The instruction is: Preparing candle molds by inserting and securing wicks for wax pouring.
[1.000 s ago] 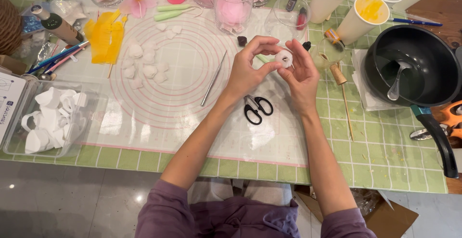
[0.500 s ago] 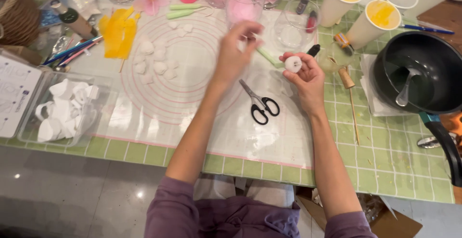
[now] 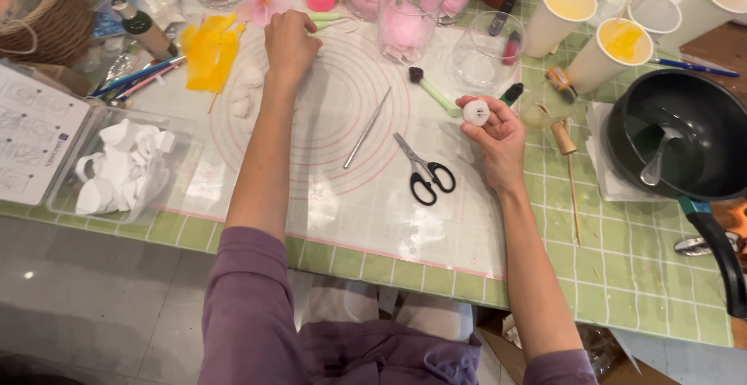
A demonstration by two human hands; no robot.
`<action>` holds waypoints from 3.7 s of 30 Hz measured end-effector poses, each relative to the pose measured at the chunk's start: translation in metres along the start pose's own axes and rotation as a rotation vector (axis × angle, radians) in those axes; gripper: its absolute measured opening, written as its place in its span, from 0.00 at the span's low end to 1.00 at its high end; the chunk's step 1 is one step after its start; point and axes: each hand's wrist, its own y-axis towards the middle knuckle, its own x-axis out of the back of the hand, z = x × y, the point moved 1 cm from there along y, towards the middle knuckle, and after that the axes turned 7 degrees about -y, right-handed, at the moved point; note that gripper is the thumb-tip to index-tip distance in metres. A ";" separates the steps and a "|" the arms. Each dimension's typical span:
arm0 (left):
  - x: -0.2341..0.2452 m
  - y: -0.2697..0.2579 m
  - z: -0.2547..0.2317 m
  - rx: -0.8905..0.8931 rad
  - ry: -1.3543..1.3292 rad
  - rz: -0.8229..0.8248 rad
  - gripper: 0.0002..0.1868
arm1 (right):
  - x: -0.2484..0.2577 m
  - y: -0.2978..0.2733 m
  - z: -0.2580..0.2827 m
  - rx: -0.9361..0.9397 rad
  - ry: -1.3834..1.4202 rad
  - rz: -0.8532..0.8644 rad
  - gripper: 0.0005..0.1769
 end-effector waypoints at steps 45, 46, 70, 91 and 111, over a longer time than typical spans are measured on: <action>-0.214 -0.085 -0.475 -0.660 -0.187 0.434 0.07 | 0.006 0.013 -0.056 -0.051 0.185 -0.023 0.28; -0.224 -0.090 -0.478 -0.661 -0.191 0.435 0.07 | 0.005 0.012 -0.052 -0.051 0.182 -0.027 0.28; -0.280 -0.117 -0.479 -0.773 0.017 0.483 0.08 | -0.002 0.010 -0.034 -0.070 0.149 -0.024 0.26; -0.020 -0.044 -0.281 -0.483 -0.510 0.103 0.02 | -0.008 0.006 -0.008 0.103 0.170 -0.124 0.25; -0.026 -0.095 -0.250 -0.386 -0.328 0.205 0.02 | -0.009 0.003 -0.010 0.075 0.074 -0.067 0.24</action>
